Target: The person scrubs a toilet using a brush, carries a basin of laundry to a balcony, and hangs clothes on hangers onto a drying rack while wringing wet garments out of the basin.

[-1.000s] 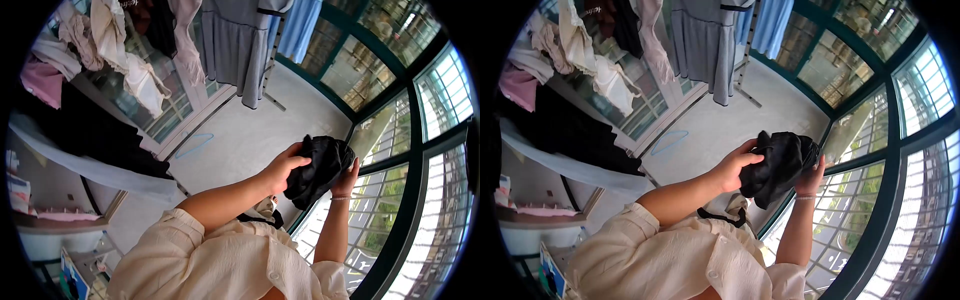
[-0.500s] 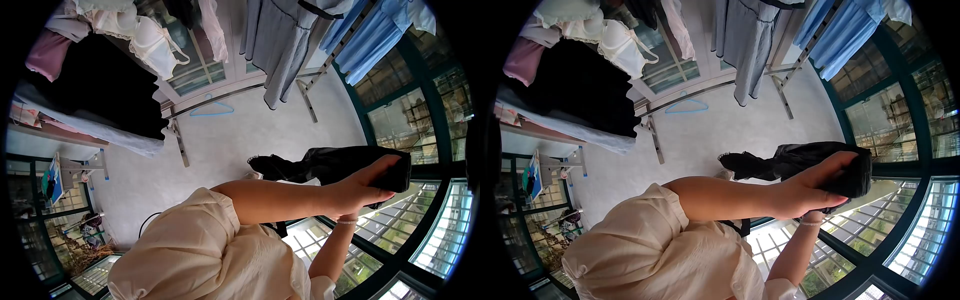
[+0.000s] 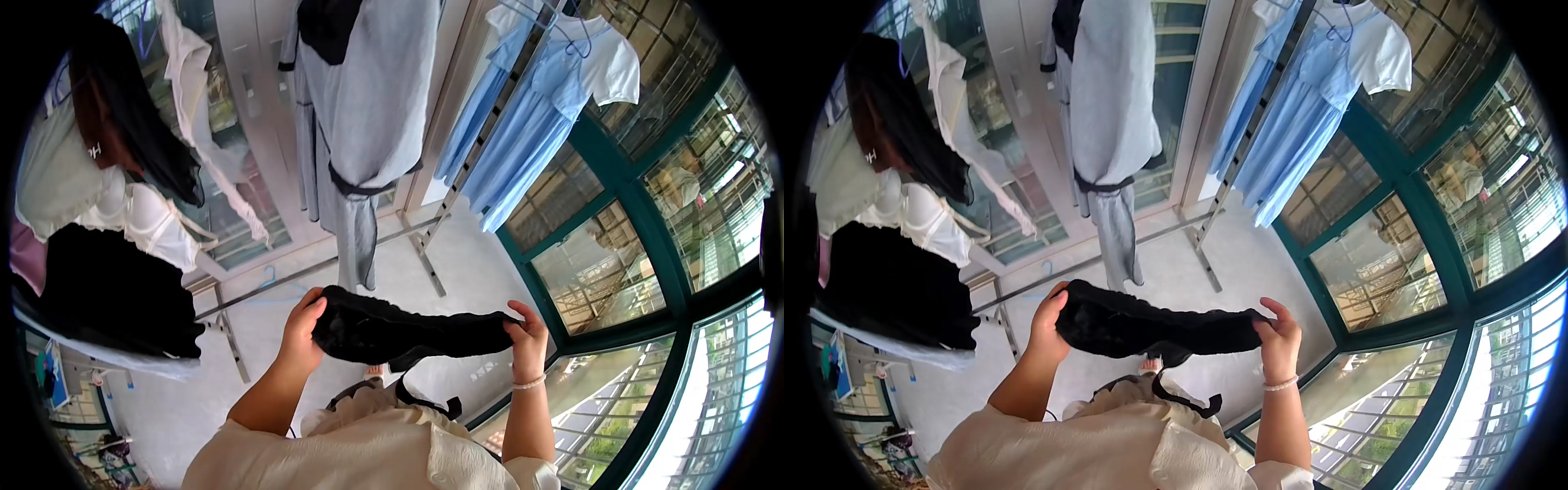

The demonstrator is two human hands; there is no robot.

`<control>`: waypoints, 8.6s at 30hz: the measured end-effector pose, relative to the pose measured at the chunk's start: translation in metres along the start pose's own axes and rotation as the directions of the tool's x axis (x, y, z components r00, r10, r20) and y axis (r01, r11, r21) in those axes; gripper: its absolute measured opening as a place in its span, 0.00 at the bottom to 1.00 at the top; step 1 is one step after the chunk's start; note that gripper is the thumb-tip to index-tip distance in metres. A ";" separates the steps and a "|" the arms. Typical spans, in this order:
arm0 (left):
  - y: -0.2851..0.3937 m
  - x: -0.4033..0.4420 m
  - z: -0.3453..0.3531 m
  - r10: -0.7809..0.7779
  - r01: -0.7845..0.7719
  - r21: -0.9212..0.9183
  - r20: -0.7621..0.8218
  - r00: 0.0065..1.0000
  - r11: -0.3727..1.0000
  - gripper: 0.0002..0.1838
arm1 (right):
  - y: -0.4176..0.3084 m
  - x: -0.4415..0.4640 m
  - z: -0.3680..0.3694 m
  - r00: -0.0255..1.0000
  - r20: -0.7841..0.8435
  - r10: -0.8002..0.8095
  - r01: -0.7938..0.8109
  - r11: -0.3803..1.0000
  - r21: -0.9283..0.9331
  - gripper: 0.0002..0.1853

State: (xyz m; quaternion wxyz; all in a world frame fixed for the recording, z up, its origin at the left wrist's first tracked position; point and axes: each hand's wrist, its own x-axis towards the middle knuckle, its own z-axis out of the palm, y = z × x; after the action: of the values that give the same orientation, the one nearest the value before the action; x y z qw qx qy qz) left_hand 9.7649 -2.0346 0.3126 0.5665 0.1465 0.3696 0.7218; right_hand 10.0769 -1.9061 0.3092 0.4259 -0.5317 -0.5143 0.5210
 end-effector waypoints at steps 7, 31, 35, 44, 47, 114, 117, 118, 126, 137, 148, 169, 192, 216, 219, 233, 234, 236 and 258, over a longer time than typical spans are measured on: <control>-0.018 0.046 0.041 -0.053 0.052 0.013 0.060 0.997 0.999 0.17 | -0.108 0.107 -0.004 0.725 0.689 -0.013 0.553 0.607 -0.571 0.11; -0.105 -0.004 0.191 0.529 -0.361 0.386 -0.631 0.567 0.849 0.17 | -0.258 0.282 0.064 0.471 0.628 -0.620 0.261 0.778 0.572 0.38; -0.100 -0.014 0.203 0.526 -0.361 0.383 -0.665 0.530 0.850 0.18 | -0.179 0.292 0.053 0.616 0.648 -0.448 0.069 0.850 0.523 0.17; -0.081 -0.015 0.225 0.450 -0.450 0.188 -0.665 0.595 0.873 0.17 | -0.082 0.177 0.050 0.443 0.872 -0.207 -0.752 0.444 0.487 0.24; -0.062 -0.025 0.226 0.527 -0.553 0.253 -0.739 0.419 0.794 0.17 | -0.021 0.144 0.074 0.343 0.896 -0.281 -0.510 0.746 0.429 0.24; -0.038 0.014 0.153 0.760 0.000 0.901 0.365 0.538 -0.433 0.16 | -0.118 0.305 -0.036 0.593 0.552 -0.586 0.564 0.792 0.234 0.09; -0.045 0.020 0.161 0.793 -0.021 0.936 0.310 0.525 -0.352 0.14 | -0.144 0.289 -0.073 0.070 0.549 -0.833 0.918 0.269 0.291 0.19; -0.047 0.024 0.160 0.842 -0.079 0.970 0.240 0.483 -0.230 0.13 | -0.149 0.282 -0.077 -0.037 0.571 -0.820 0.920 0.196 0.341 0.23; -0.061 0.049 0.186 0.875 -0.295 0.950 0.226 0.429 -0.101 0.12 | -0.146 0.267 -0.086 0.117 0.831 -0.545 0.992 0.096 -0.077 0.30; -0.051 0.082 0.163 0.727 -0.368 0.929 0.273 0.630 -0.029 0.35 | -0.231 0.327 -0.103 0.362 0.313 -0.878 0.923 0.291 -0.253 0.11; -0.140 0.026 0.096 0.684 -0.128 0.933 -0.150 0.713 0.337 0.13 | -0.390 0.332 -0.018 0.167 -0.165 -0.972 0.686 0.235 -0.688 0.15; -0.230 -0.034 0.075 0.633 0.361 0.873 -0.487 0.601 0.329 0.11 | -0.470 0.570 -0.047 0.392 0.024 -0.920 0.302 0.104 -0.948 0.13; -0.009 -0.007 0.158 0.973 0.270 0.963 -0.047 0.225 -0.016 0.05 | -0.526 0.585 -0.171 0.219 0.175 -0.960 0.051 -0.167 -0.985 0.13; 0.184 0.052 0.208 0.904 -0.268 0.944 0.278 0.324 -0.194 0.13 | -0.326 0.108 -0.089 0.487 0.834 -0.258 0.848 0.368 -0.382 0.04; 0.139 -0.009 0.135 0.832 -0.285 0.947 0.274 0.482 -0.146 0.12 | -0.327 0.111 -0.028 0.416 0.796 -0.440 0.909 0.238 -0.343 0.03; -0.165 -0.224 -0.153 0.314 0.008 0.322 -0.929 0.197 0.947 0.08 | -0.522 0.236 0.244 0.120 0.353 -0.928 0.734 -0.156 -0.661 0.11; -0.187 -0.237 -0.157 0.255 0.009 0.258 -0.958 0.130 0.966 0.08 | -0.530 0.234 0.262 0.140 0.329 -0.934 0.769 -0.107 -0.630 0.12; -0.214 -0.256 -0.155 0.109 0.001 0.109 -0.994 0.012 0.994 0.08 | -0.550 0.243 0.279 0.208 0.267 -0.941 0.800 0.006 -0.600 0.13; -0.073 -0.155 -0.226 0.210 0.037 0.214 -0.973 0.100 0.976 0.10 | -0.469 0.107 0.459 0.044 0.634 -0.772 0.938 0.251 0.241 0.21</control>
State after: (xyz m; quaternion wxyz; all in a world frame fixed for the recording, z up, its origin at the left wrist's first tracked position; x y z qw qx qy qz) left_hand 9.7227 -2.2550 0.1392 0.1139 -0.3007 0.7084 0.6283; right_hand 9.5657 -1.7879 0.7175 0.3754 0.0575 -0.8944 0.2364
